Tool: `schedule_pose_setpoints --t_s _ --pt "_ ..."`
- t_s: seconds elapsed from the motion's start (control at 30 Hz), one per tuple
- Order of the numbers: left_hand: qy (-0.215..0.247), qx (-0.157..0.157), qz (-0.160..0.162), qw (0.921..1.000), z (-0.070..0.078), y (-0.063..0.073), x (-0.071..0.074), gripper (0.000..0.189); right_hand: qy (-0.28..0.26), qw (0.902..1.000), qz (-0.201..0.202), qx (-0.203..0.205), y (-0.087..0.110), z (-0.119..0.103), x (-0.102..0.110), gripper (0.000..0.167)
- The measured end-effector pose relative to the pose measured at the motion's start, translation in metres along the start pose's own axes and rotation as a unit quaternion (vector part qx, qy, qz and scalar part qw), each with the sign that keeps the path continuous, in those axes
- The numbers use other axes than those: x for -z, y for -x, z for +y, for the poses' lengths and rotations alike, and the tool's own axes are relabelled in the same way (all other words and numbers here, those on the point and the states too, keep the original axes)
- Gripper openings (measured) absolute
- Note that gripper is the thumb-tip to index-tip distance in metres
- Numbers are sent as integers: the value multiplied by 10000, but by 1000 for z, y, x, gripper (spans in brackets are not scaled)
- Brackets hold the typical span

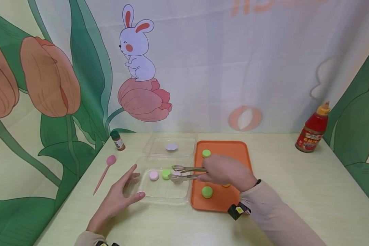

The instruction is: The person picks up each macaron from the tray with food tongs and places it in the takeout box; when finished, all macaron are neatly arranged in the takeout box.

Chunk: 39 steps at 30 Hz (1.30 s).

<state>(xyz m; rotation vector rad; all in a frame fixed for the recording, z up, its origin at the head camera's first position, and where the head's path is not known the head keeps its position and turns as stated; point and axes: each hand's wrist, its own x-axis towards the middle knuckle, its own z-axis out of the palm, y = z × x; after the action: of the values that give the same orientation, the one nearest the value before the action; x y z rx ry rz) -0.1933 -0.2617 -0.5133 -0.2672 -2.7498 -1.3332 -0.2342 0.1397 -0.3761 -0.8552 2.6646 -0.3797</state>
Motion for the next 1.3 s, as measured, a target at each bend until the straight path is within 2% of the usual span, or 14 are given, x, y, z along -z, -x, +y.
schedule_pose_setpoints --t_s 0.2,0.43,0.7,1.0,1.13,1.3 --pt "-38 -8 9 10000 0 0 0 111 324 9989 -171 -292 -5 -15 4 38" --pt "-68 33 -2 10000 0 -1 -1 112 430 9972 -146 -594 -7 -23 5 48" --pt "-98 -28 9 9999 0 -2 0 112 449 9975 -81 -539 -7 -23 5 44" --pt "-124 -2 18 9999 0 -1 -1 113 638 9968 25 -486 -5 -23 3 47" --pt "-95 -1 7 10000 1 -1 -1 112 426 9986 128 -298 0 -18 3 44" --pt "-2 -48 -3 10000 2 0 0 112 -261 9991 322 34 12 -10 7 38"
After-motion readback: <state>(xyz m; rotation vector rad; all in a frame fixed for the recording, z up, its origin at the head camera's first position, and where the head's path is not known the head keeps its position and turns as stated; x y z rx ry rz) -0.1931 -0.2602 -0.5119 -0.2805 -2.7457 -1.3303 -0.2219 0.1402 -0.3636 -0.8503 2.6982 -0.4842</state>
